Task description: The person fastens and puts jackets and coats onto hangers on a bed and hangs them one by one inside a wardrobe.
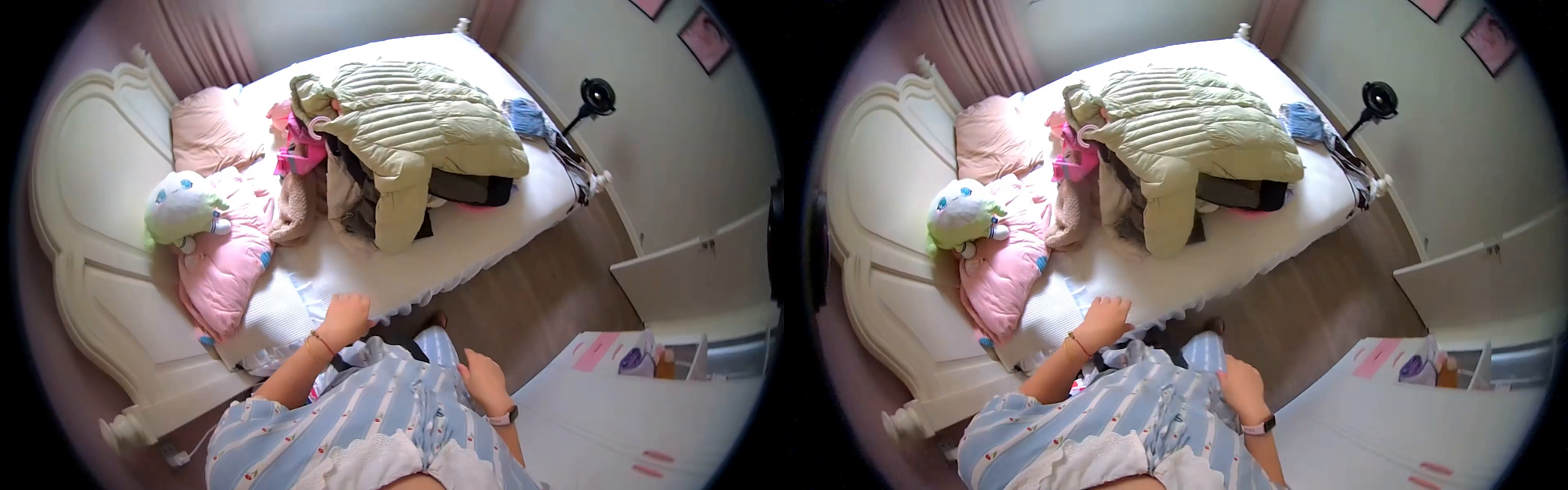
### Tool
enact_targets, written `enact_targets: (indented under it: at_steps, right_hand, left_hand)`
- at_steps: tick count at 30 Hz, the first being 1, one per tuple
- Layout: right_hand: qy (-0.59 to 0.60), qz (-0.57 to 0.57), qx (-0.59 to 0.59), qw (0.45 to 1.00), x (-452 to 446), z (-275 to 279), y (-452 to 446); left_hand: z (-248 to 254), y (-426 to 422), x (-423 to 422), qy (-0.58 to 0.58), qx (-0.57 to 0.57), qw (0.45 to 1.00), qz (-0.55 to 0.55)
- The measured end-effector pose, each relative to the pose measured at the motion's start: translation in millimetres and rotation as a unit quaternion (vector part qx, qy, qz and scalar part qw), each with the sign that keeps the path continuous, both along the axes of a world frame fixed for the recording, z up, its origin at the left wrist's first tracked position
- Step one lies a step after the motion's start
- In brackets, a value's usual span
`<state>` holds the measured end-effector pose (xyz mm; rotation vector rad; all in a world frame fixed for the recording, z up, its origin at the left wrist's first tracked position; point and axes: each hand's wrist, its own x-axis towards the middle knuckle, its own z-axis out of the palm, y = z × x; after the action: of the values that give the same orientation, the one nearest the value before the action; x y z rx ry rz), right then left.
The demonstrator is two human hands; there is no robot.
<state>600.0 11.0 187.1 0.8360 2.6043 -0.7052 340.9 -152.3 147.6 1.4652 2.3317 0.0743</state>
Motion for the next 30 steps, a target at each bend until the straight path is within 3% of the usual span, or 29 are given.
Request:
enact_targets:
  at_steps: [3, 4, 6, 8, 10, 15, 16, 21, 24, 26, 28, 30]
  right_hand:
    - [0.080, 0.118, -0.033, 0.989, -36, -47, 38]
    - [0.082, 0.131, -0.037, 0.987, -50, -56, 52]
    - [0.033, 0.215, -0.054, 0.974, -86, -63, 86]
    - [0.039, 0.252, -0.044, 0.966, -119, -64, 126]
    - [0.049, 0.291, -0.033, 0.955, -144, -61, 170]
    - [0.076, 0.226, -0.038, 0.970, -181, -33, 302]
    - [0.077, 0.186, -0.015, 0.979, -182, -35, 327]
    - [-0.003, 0.137, 0.094, 0.986, -179, -67, 432]
    - [-0.019, 0.123, 0.080, 0.989, -187, -82, 456]
    - [-0.020, 0.146, 0.067, 0.987, -204, -90, 457]
    - [-0.023, 0.168, 0.051, 0.984, -221, -99, 444]
    - [0.012, 0.233, 0.015, 0.972, -246, -93, 429]
  left_hand:
    - [-29, 0, -5, -0.071, 0.006, 0.996, 0.052]
    - [-34, 3, -11, -0.069, 0.005, 0.995, 0.065]
    - [-37, 18, -26, -0.196, 0.081, 0.973, 0.088]
    - [-35, 50, -55, -0.199, 0.113, 0.966, 0.120]
    - [-18, 91, -98, -0.131, 0.263, 0.941, 0.166]
    - [0, 204, -260, 0.111, 0.389, 0.872, 0.277]
    - [-15, 215, -297, 0.158, 0.396, 0.854, 0.299]
    - [-35, 252, -377, 0.068, 0.226, 0.792, 0.563]
    - [-50, 235, -396, -0.006, 0.291, 0.790, 0.539]
    - [-39, 228, -400, -0.079, 0.194, 0.795, 0.569]
    - [-29, 227, -386, -0.183, 0.256, 0.758, 0.572]
    - [-19, 229, -376, -0.135, 0.273, 0.763, 0.570]
